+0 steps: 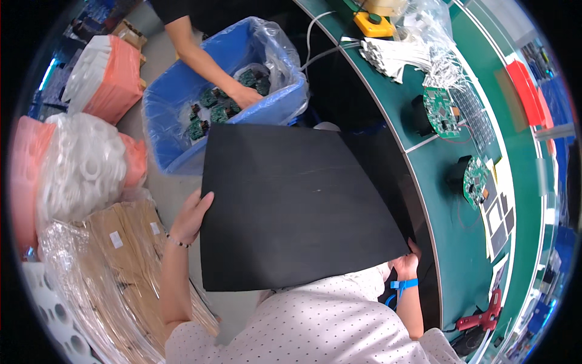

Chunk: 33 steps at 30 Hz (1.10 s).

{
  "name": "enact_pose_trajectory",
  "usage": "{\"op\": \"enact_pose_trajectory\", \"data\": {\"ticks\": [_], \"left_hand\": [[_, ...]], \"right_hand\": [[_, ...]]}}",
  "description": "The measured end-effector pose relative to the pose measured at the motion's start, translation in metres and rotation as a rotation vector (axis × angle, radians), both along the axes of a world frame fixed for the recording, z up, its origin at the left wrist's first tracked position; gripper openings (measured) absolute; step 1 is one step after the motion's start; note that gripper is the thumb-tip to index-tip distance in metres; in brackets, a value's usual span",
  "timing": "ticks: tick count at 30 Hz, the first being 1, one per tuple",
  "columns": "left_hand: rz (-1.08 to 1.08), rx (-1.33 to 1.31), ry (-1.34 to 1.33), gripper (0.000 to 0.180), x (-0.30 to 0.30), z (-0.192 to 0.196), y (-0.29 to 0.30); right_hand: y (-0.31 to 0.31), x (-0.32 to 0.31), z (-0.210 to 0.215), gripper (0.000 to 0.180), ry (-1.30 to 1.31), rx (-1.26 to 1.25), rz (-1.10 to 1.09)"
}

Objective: Assemble electronic circuit boards with camera modules using adhesive and tape.

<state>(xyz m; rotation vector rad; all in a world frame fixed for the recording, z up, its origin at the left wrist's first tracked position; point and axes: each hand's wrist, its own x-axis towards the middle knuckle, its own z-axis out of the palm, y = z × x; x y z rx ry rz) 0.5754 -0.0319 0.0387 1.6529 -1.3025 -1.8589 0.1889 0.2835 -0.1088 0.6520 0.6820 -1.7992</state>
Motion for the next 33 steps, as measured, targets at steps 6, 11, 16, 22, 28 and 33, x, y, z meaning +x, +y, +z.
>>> {"op": "enact_pose_trajectory", "data": {"ticks": [6,11,16,22,28,33], "left_hand": [[-0.252,-0.02,0.207,0.04,-0.076,-0.037,-0.031],[-0.539,0.056,0.235,0.041,-0.142,-0.05,-0.05],[-0.643,0.124,0.13,0.041,-0.207,-0.053,-0.067],[-0.489,0.384,0.471,0.039,-0.266,-0.088,-0.092],[-0.188,0.426,0.531,0.031,-0.243,-0.135,-0.103],[-0.163,0.117,0.324,0.026,-0.184,-0.16,-0.055]], "right_hand": [[0.053,0.013,0.012,0.042,0.028,0.101,-0.375],[0.104,0.029,0.009,0.032,0.205,0.162,-0.343],[0.124,0.044,0.011,0.027,0.22,0.18,-0.486],[0.101,0.027,-0.015,0.022,0.293,0.001,-0.691],[0.007,-0.016,-0.035,0.025,0.246,0.027,-0.709],[-0.092,-0.042,-0.066,0.036,0.345,-0.24,-0.493]]}}
